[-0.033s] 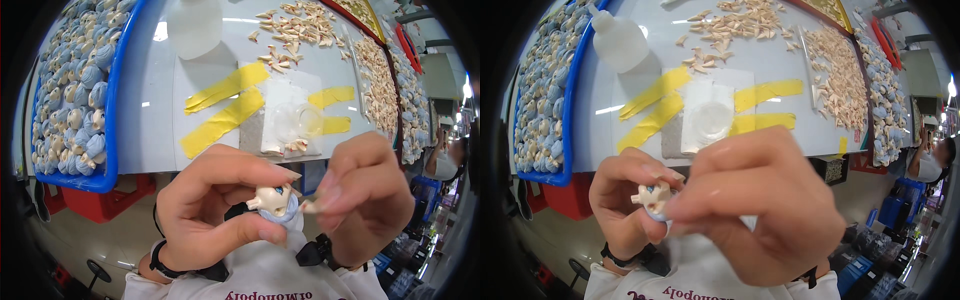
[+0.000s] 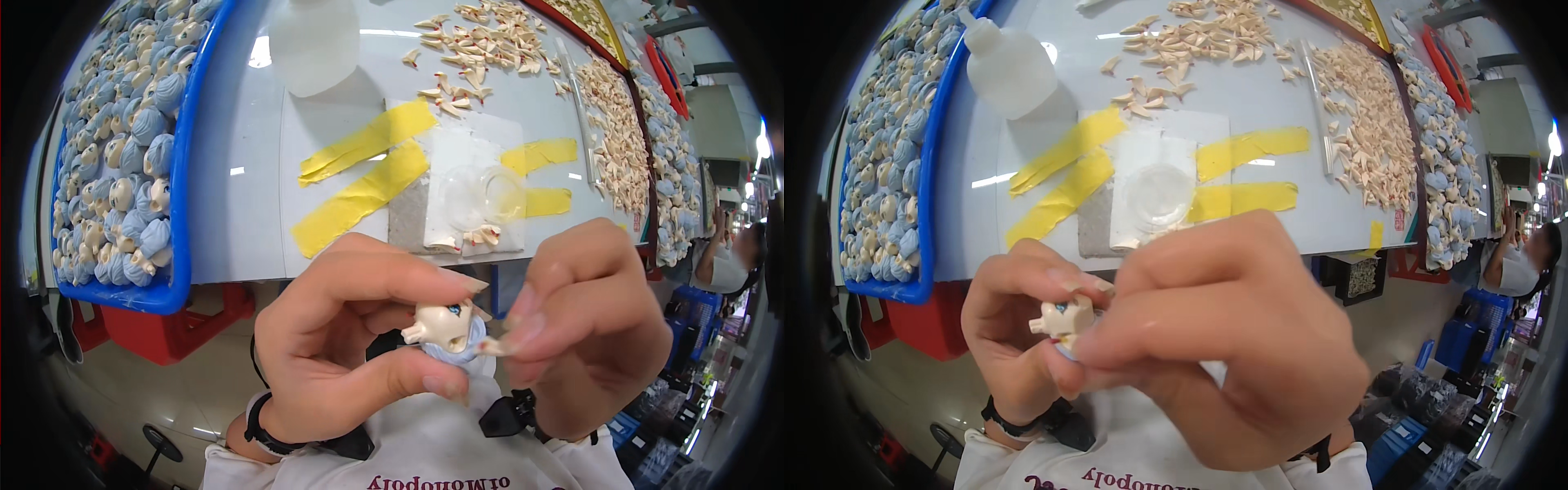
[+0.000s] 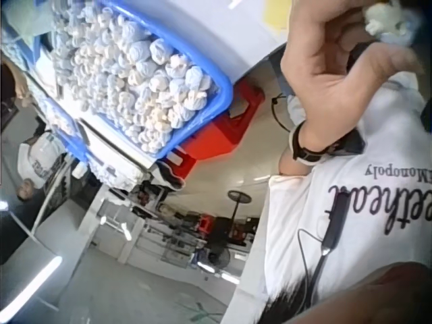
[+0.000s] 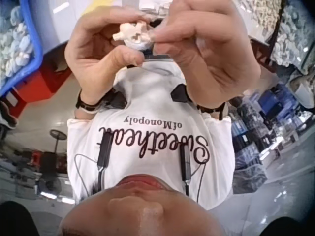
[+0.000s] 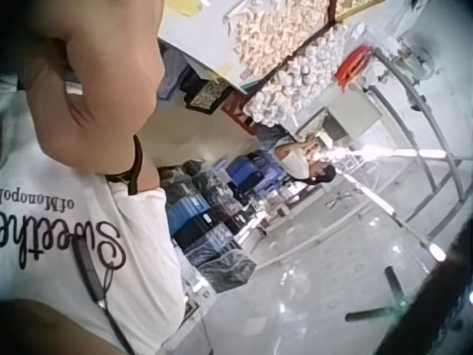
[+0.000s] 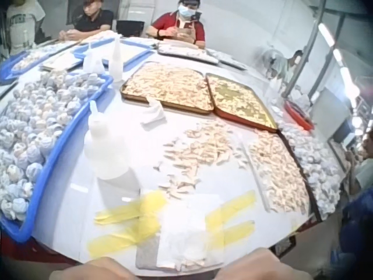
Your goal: The person assembles small doll heads by attaching tiny white plastic pieces to the faces of blue and white figurines. They pick up a doll head from a blue tray, dip a small white piece into a liquid container, and press it onto the doll's face, repeating this process for multiple units.
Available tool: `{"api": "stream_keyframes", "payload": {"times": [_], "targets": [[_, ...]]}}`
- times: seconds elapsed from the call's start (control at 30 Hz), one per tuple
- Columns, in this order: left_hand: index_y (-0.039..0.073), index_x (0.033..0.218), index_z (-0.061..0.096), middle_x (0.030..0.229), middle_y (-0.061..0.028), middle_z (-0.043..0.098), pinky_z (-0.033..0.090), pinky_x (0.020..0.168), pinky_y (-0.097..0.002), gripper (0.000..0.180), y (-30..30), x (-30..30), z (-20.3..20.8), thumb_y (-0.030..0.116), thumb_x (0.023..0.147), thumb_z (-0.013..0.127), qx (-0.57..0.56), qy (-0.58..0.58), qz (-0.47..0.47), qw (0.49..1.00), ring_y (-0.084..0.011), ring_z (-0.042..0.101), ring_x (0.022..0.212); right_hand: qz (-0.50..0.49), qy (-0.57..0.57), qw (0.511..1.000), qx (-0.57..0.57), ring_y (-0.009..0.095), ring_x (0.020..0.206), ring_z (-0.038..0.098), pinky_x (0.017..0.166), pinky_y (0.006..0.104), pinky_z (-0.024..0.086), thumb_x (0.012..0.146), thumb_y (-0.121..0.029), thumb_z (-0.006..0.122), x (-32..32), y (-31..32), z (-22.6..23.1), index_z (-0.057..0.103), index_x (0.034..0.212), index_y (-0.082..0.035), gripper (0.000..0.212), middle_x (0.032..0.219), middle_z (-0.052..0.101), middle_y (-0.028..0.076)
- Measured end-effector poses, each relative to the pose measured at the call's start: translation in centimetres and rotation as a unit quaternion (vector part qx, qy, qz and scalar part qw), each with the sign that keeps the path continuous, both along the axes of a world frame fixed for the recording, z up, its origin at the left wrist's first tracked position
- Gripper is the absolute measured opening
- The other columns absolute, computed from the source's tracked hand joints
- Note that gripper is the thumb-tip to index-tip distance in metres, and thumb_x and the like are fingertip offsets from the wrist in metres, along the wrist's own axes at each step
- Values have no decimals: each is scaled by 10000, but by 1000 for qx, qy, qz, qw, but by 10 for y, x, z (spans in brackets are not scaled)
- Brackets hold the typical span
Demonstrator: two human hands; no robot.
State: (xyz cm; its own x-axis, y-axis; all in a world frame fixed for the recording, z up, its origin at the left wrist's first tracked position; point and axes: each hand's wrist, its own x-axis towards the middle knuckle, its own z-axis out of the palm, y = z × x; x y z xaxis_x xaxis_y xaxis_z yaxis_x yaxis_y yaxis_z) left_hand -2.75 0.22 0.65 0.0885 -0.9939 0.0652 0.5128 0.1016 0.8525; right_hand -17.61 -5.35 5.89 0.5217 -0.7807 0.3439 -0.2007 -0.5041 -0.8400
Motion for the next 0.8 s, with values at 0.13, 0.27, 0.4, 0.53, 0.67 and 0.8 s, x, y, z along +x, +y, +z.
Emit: {"api": "stream_keyframes", "payload": {"times": [0.13,0.27,0.4,0.53,0.67,0.8], "targets": [[-19,970,548,862,-105,539,473,683,-256,449,4,9,-8,247,685,773,-64,-133,-3,989,-155,571,756,-44,39,992,-110,122,603,475,552,217,352,645,7,692,3,9,-4,596,762,-87,178,716,509,49],[-31,963,579,849,-84,530,467,678,-251,469,9,6,-2,246,651,793,-59,-177,28,982,-150,565,751,-47,46,991,-115,135,589,479,544,244,351,595,44,686,0,9,-3,606,736,-101,217,704,541,36],[-30,970,580,855,-76,529,445,659,-237,526,11,4,1,262,599,811,-43,-191,26,980,-146,559,743,-33,44,992,-117,141,606,490,545,250,355,559,47,696,-6,9,-6,617,758,-91,255,723,559,48],[-19,956,572,854,-73,531,420,655,-231,499,14,-4,5,248,608,810,10,-85,44,995,-148,555,755,-2,37,995,-94,153,665,516,584,254,386,591,-9,729,-8,8,-8,623,845,-52,279,817,568,89],[1,943,577,837,-71,540,418,636,-244,424,3,1,6,208,634,780,-105,-325,86,936,-163,538,736,38,10,996,76,165,774,553,681,265,437,667,-161,759,-13,7,-2,563,993,2,413,934,564,117],[62,933,616,889,-83,578,433,617,-265,367,4,-10,11,90,607,781,-210,-482,140,839,-193,529,729,75,-13,957,280,164,867,584,766,281,467,702,-258,759,-13,9,-2,478,1155,12,598,1037,562,123]]}}
